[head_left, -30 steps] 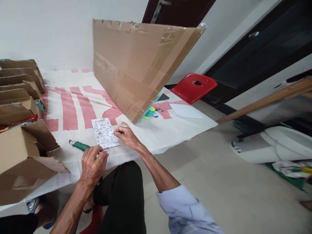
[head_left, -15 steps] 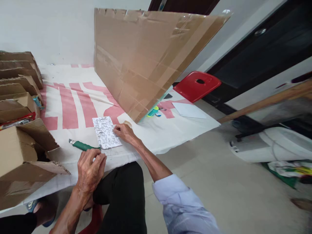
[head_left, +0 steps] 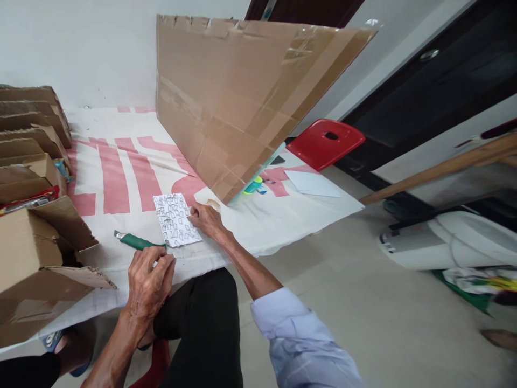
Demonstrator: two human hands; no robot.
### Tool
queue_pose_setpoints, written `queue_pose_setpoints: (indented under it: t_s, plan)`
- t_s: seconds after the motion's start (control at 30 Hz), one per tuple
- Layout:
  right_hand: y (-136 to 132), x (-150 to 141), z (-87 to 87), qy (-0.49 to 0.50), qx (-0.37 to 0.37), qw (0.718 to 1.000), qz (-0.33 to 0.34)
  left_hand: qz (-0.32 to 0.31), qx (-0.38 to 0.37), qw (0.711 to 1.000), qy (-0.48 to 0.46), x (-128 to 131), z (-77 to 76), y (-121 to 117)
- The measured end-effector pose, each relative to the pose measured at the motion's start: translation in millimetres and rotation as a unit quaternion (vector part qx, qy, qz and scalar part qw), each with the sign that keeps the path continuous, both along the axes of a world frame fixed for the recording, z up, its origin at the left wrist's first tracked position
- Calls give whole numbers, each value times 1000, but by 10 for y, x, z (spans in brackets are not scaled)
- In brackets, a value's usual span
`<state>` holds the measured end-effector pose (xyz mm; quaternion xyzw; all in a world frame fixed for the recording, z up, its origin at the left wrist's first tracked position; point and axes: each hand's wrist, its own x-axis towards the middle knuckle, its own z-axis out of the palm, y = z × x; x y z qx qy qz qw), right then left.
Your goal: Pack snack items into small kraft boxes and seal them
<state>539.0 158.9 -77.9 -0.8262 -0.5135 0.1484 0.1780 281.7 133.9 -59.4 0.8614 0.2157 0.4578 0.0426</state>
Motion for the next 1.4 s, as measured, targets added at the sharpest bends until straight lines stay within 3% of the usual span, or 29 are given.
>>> queue_pose_setpoints:
  t_s: [0.4, 0.63, 0.93, 1.1, 1.17, 1.23, 1.3, 1.4]
  plan:
    - [-41, 17, -52, -56, 24, 996, 68, 3, 7, 1000, -2, -7, 8, 21]
    - [-49, 102, -119, -22, 29, 994, 104, 1, 18, 1000, -11, -8, 25, 15]
    - [-51, 74, -48, -18, 29, 997, 76, 8, 19, 999, -26, -65, 61, -22]
    - [-160, -14, 79, -1, 139, 990, 21, 16, 12, 999, -41, -80, 83, -36]
    - [-277, -98, 162, 101, 171, 980, 28, 18, 9, 998, -53, -81, 92, -38]
    - [-430, -212, 256, 262, 144, 951, 75, 19, 7, 997, -70, -82, 97, -36]
    - [-591, -339, 342, 409, 86, 898, 136, 16, 6, 996, -87, -85, 98, -33]
    - [-782, -498, 424, 534, 42, 822, 195, 11, 6, 995, -96, -100, 90, -31]
